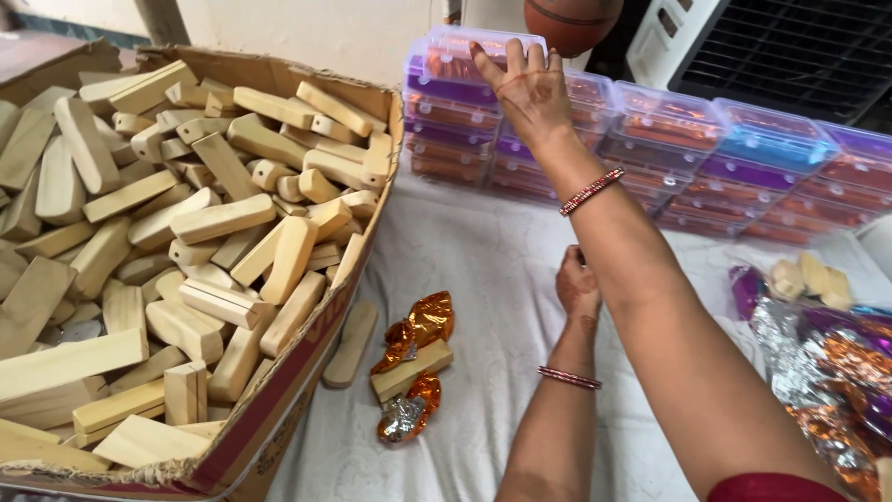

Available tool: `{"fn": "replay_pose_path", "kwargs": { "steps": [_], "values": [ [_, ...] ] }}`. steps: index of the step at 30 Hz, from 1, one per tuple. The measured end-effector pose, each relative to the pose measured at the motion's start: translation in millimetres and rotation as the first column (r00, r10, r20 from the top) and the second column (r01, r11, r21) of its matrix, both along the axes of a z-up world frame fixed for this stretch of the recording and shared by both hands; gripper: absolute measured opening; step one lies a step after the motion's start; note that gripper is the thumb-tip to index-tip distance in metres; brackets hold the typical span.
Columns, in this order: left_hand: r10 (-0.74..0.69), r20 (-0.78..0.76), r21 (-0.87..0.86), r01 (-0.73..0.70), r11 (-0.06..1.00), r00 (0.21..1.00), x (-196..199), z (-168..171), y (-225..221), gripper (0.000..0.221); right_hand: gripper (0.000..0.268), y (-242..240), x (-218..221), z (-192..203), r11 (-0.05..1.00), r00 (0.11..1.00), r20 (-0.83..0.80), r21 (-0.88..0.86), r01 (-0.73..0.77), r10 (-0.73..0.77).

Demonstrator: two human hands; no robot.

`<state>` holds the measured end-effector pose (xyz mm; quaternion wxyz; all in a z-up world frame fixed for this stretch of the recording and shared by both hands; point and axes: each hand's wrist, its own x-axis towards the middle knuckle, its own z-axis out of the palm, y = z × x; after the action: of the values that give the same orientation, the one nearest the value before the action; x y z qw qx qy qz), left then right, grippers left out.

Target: The person wipes a wooden block with a white cloth, then wraps blocks one at a time in orange foil wrappers, folding the foil around each block. The wrapped blocks are placed into small plastic storage boxes on the table.

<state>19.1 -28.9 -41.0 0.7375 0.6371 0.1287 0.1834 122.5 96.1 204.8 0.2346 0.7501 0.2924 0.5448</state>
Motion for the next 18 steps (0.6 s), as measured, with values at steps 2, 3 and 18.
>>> {"fn": "replay_pose_path", "kwargs": {
  "steps": [2, 3, 18],
  "values": [
    [-0.055, 0.023, 0.126, 0.051, 0.991, 0.998, -3.9, 4.3, 4.0, 0.039, 0.053, 15.9, 24.0, -11.4, 0.996, 0.993, -0.116, 0.075, 0.044, -0.035],
    [-0.046, 0.019, 0.121, 0.044, 0.992, 0.999, -3.6, 6.5, 7.9, 0.039, 0.053, 18.4, 34.7, -16.0, 0.997, 0.992, -0.12, 0.07, 0.036, -0.028],
    [-0.136, -0.058, 0.165, 0.144, 0.976, 0.989, -9.8, 20.8, 8.1, 0.024, 0.064, -69.5, -117.2, -38.8, 0.952, 0.858, -0.412, 0.125, -0.279, 0.306]
  ]
}}
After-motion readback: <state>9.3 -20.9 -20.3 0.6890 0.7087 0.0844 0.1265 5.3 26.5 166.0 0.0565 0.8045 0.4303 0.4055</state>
